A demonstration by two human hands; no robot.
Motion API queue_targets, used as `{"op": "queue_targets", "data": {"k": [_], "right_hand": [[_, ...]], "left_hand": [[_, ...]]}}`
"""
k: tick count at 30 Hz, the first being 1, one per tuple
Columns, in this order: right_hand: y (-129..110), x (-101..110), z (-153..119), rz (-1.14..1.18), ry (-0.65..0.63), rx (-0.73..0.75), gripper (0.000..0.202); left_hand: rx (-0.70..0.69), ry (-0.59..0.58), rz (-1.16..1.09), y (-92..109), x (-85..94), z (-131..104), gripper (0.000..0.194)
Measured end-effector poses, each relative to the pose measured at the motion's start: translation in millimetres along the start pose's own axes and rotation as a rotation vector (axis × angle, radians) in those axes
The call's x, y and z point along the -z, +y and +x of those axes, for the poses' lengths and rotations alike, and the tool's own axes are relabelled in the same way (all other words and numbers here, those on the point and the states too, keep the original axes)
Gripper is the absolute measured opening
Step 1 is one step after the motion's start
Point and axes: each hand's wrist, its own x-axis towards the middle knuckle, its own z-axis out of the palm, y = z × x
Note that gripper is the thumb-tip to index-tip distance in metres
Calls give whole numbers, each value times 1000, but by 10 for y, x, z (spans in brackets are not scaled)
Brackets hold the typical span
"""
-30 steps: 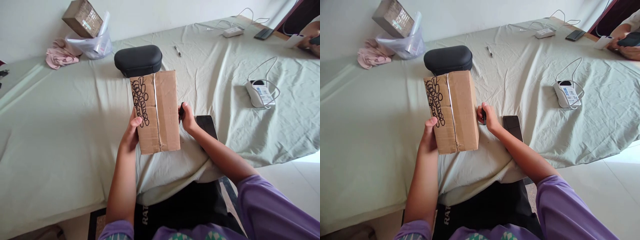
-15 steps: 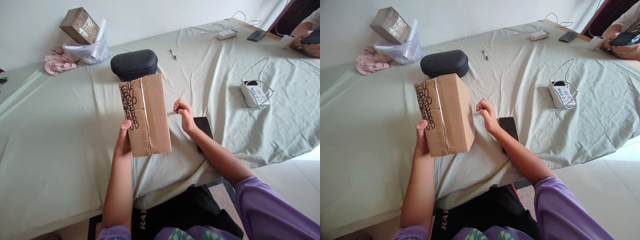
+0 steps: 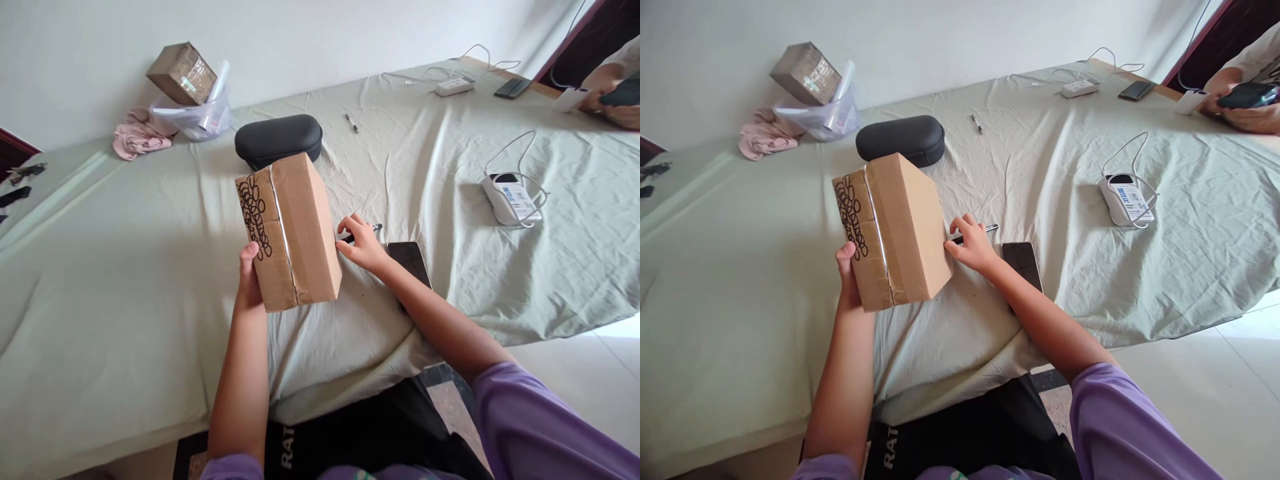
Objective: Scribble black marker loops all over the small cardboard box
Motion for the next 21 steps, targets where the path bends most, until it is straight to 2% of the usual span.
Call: {"op": "queue_targets", "data": {"k": [4,8,16,21], "right_hand": [[64,-33,30,-138,-37,-84,19],[91,-60,23,-332,-151,-169,22],[32,-48,-13,-408,-241,-132,21],[44,-49,-16,-376,-224,-107,25]], "left_hand": [[-47,26,26,6,21,27,59],[-45,41,-19,5,29,40,53],[-74,27,-38,-24,26,49,55],[-95,20,-83,-7,-21,45,52]]}}
